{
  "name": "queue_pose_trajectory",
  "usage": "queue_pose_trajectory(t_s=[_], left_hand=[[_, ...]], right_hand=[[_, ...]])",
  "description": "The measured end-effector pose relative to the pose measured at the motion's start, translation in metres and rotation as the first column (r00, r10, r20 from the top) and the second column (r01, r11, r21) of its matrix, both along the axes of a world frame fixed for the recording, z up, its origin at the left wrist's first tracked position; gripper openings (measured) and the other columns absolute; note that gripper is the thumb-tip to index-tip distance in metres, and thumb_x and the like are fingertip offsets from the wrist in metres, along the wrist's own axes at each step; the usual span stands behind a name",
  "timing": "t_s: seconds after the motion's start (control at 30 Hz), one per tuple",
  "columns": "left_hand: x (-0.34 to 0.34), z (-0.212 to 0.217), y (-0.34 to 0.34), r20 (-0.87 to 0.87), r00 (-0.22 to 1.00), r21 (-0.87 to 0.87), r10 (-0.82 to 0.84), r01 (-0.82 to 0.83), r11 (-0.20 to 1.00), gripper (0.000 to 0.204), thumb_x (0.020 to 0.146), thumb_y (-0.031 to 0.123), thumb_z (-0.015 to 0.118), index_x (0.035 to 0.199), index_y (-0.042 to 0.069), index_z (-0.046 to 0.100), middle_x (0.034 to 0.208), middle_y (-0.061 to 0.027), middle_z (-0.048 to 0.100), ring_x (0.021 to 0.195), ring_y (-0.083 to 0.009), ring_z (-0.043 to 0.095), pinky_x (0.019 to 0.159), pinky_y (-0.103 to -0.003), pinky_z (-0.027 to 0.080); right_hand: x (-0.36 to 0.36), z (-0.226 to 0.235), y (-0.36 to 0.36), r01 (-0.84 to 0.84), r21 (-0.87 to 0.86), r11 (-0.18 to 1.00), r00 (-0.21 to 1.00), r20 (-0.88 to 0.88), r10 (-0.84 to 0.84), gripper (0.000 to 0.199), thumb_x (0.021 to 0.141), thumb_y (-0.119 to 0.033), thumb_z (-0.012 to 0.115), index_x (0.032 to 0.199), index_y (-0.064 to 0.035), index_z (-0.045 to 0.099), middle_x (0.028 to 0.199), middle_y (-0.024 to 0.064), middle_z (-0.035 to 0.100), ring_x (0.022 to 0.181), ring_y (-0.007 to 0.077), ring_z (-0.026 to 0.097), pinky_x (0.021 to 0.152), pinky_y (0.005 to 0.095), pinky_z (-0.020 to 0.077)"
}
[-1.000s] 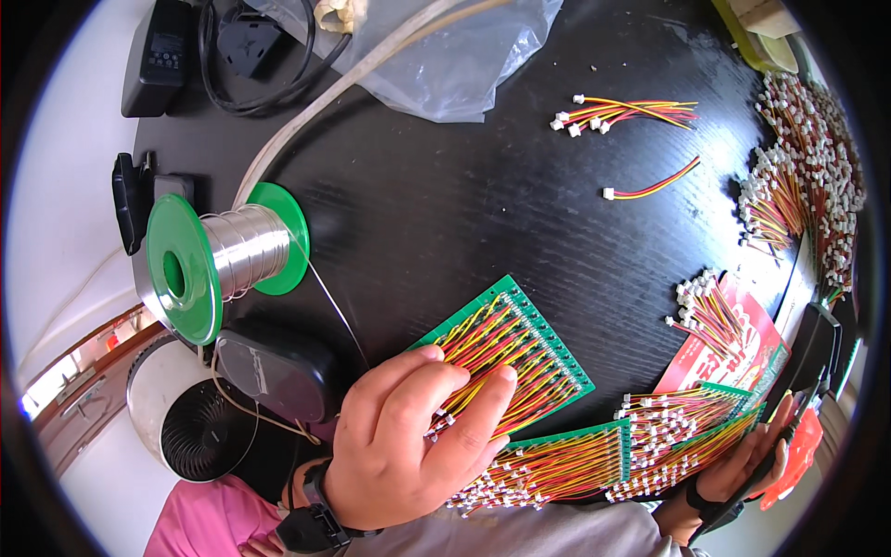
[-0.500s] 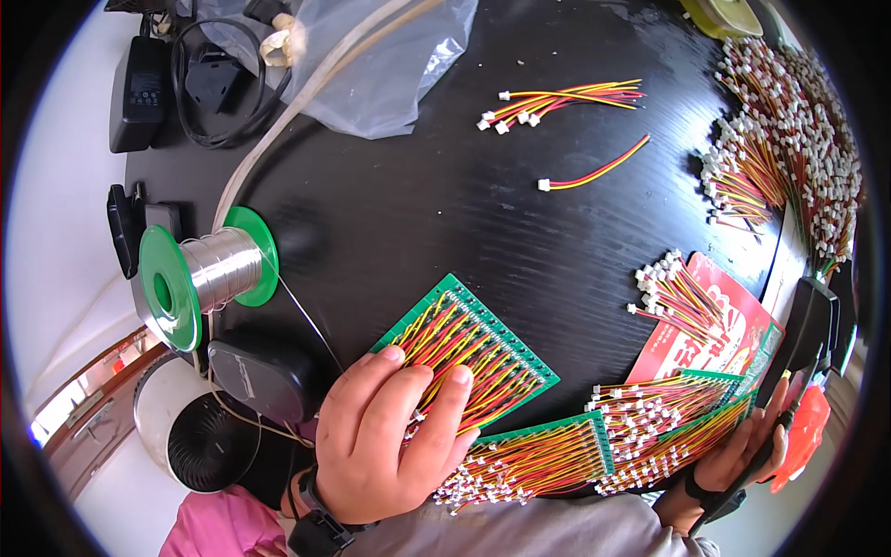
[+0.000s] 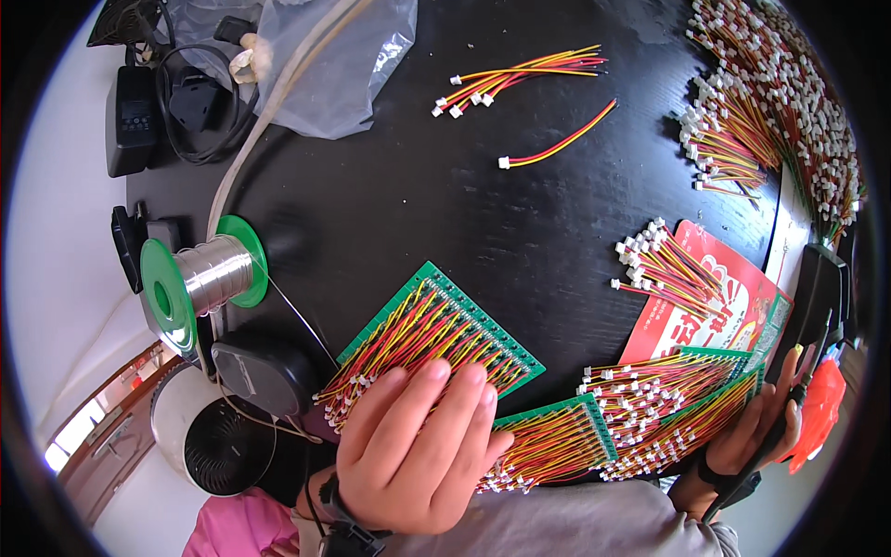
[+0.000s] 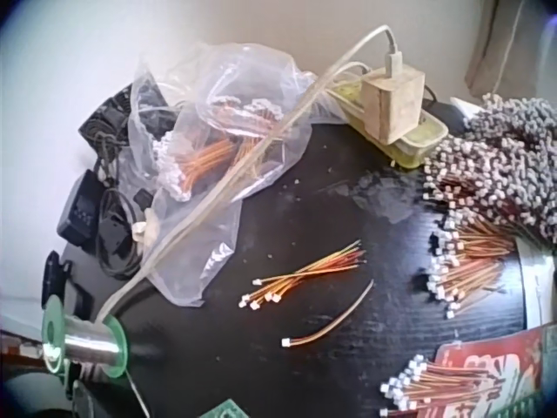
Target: Soldering wires onto multiple printed circuit boards.
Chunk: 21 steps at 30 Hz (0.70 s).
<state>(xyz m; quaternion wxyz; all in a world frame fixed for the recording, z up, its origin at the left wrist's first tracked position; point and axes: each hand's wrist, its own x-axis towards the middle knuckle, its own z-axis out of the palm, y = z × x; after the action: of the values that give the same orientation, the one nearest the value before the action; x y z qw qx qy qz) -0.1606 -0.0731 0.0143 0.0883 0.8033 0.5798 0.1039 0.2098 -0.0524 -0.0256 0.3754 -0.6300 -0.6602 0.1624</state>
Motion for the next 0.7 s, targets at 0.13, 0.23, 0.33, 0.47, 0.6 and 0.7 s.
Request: queue_pose_trajectory(t_s=[0.13,0.23,0.33,0.47,0.6,0.7], left_hand=[[-0.002,-0.016,0.001,0.088,0.996,0.002,0.017,-0.017,1.000,0.040,0.093,0.031,0.070,0.114,-0.003,0.070,0.121,-0.0179,0.068,0.112,-0.0357,0.064,0.093,-0.049,0.053],[-0.002,-0.020,0.003,0.108,0.994,0.029,0.021,-0.024,0.999,0.036,0.090,0.024,0.071,0.114,-0.003,0.071,0.121,-0.0169,0.069,0.111,-0.0354,0.064,0.092,-0.049,0.053],[-0.003,-0.022,0.002,0.136,0.991,0.045,0.009,-0.015,0.999,0.034,0.086,0.016,0.072,0.113,-0.004,0.071,0.120,-0.0171,0.069,0.110,-0.0357,0.064,0.091,-0.049,0.053],[-0.006,-0.019,0.002,0.122,0.993,0.045,0.012,-0.018,0.999,0.035,0.084,0.012,0.073,0.115,-0.003,0.071,0.121,-0.0182,0.068,0.109,-0.0363,0.064,0.091,-0.049,0.053],[-0.003,-0.025,0.002,0.153,0.988,0.039,0.032,-0.038,0.999,0.037,0.085,0.015,0.073,0.117,-0.003,0.070,0.121,-0.0183,0.066,0.106,-0.0361,0.063,0.090,-0.047,0.054],[-0.001,-0.025,0.002,0.153,0.987,0.046,0.058,-0.066,0.997,0.038,0.086,0.017,0.073,0.117,-0.003,0.070,0.119,-0.0177,0.065,0.104,-0.0355,0.063,0.089,-0.046,0.054]], right_hand=[[0.004,0.002,0.000,-0.007,0.012,1.000,0.999,0.040,0.007,0.041,0.107,-0.003,0.041,0.142,-0.0200,0.028,0.157,0.0353,0.034,0.105,0.0240,0.062,0.099,0.0401,0.0525],[0.001,0.003,0.004,-0.006,0.027,1.000,1.000,0.030,0.006,0.041,0.107,-0.004,0.041,0.142,-0.0209,0.029,0.157,0.0350,0.034,0.100,0.0212,0.060,0.096,0.0387,0.0529],[0.001,-0.001,0.000,-0.010,0.027,1.000,1.000,-0.022,0.010,0.042,0.107,-0.004,0.042,0.142,-0.0213,0.030,0.157,0.0347,0.035,0.100,0.0197,0.059,0.096,0.0385,0.0527],[-0.003,0.001,0.005,-0.047,0.026,0.999,0.997,0.055,0.046,0.046,0.106,-0.001,0.044,0.144,-0.0219,0.029,0.157,0.0348,0.035,0.100,0.0201,0.061,0.095,0.0389,0.0544],[-0.006,0.001,0.001,-0.026,0.043,0.999,1.000,-0.007,0.026,0.045,0.106,-0.002,0.044,0.145,-0.0225,0.031,0.156,0.0347,0.035,0.101,0.0207,0.063,0.093,0.0374,0.0557],[-0.003,-0.001,0.001,-0.018,0.049,0.999,1.000,-0.008,0.018,0.045,0.107,-0.002,0.044,0.145,-0.0221,0.031,0.156,0.0347,0.036,0.101,0.0218,0.064,0.093,0.0376,0.0556]])
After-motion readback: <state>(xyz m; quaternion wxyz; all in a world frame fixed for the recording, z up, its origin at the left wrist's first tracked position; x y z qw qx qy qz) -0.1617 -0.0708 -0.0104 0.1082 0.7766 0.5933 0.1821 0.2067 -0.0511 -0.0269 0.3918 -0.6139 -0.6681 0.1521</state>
